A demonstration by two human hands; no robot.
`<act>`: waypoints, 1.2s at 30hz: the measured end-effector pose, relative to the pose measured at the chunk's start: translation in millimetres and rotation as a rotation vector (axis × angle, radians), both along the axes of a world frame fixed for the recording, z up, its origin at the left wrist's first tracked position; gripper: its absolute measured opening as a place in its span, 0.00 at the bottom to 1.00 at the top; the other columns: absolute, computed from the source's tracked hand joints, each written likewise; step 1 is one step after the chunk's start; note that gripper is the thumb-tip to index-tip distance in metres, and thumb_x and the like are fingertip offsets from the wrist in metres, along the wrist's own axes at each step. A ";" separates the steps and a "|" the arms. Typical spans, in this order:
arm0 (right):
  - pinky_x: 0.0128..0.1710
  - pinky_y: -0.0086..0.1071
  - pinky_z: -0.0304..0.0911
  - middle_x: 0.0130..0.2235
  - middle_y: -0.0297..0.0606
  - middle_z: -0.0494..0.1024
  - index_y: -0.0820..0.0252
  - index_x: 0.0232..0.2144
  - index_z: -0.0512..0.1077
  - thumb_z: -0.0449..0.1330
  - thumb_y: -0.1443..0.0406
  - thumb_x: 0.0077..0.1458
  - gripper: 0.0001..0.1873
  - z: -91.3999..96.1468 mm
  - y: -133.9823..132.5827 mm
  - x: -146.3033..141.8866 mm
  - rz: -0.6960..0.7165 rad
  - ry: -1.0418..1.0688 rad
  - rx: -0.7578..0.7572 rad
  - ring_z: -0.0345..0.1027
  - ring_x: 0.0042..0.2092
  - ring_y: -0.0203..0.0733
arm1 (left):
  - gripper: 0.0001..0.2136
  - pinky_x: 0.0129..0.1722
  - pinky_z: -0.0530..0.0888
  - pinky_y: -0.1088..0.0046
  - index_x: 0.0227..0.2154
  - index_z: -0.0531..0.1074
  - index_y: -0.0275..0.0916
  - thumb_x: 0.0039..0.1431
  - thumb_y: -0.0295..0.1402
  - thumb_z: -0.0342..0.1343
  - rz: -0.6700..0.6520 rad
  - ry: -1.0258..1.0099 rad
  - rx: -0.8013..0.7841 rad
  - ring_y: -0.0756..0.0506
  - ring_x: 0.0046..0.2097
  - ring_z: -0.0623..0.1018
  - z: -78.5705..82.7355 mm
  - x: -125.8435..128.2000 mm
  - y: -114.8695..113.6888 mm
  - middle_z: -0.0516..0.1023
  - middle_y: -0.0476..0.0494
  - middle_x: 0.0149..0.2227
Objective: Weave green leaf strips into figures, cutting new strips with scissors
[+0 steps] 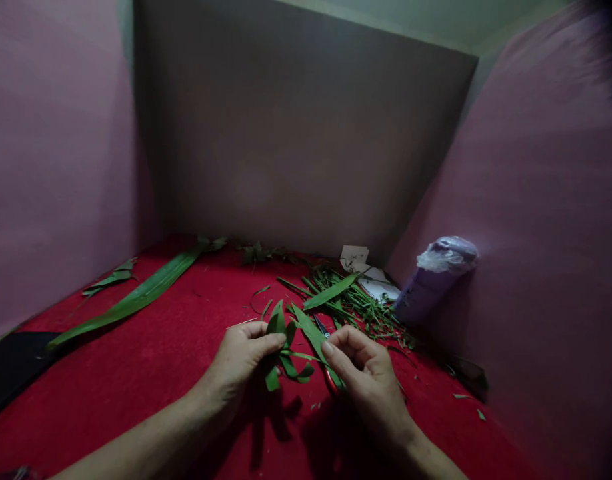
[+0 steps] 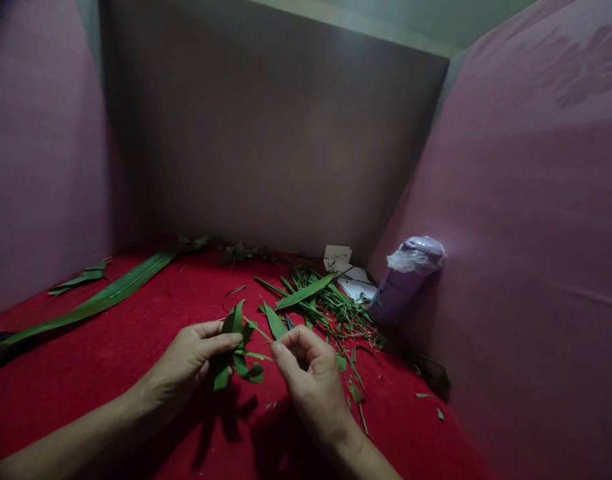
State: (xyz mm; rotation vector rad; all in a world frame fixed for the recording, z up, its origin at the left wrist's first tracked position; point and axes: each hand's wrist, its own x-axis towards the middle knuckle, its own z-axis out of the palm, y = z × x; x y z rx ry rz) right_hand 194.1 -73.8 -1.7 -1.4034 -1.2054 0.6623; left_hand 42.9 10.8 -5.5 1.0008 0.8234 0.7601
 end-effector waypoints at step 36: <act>0.18 0.23 0.46 0.20 0.26 0.60 0.60 0.25 0.65 0.64 0.55 0.45 0.16 -5.1 5.6 -3.9 0.043 0.286 -0.065 0.49 0.20 0.29 | 0.18 0.20 0.62 0.81 0.33 0.66 0.37 0.37 0.30 0.65 -0.179 -0.016 0.173 0.54 0.22 0.69 0.1 -2.3 1.3 0.71 0.52 0.25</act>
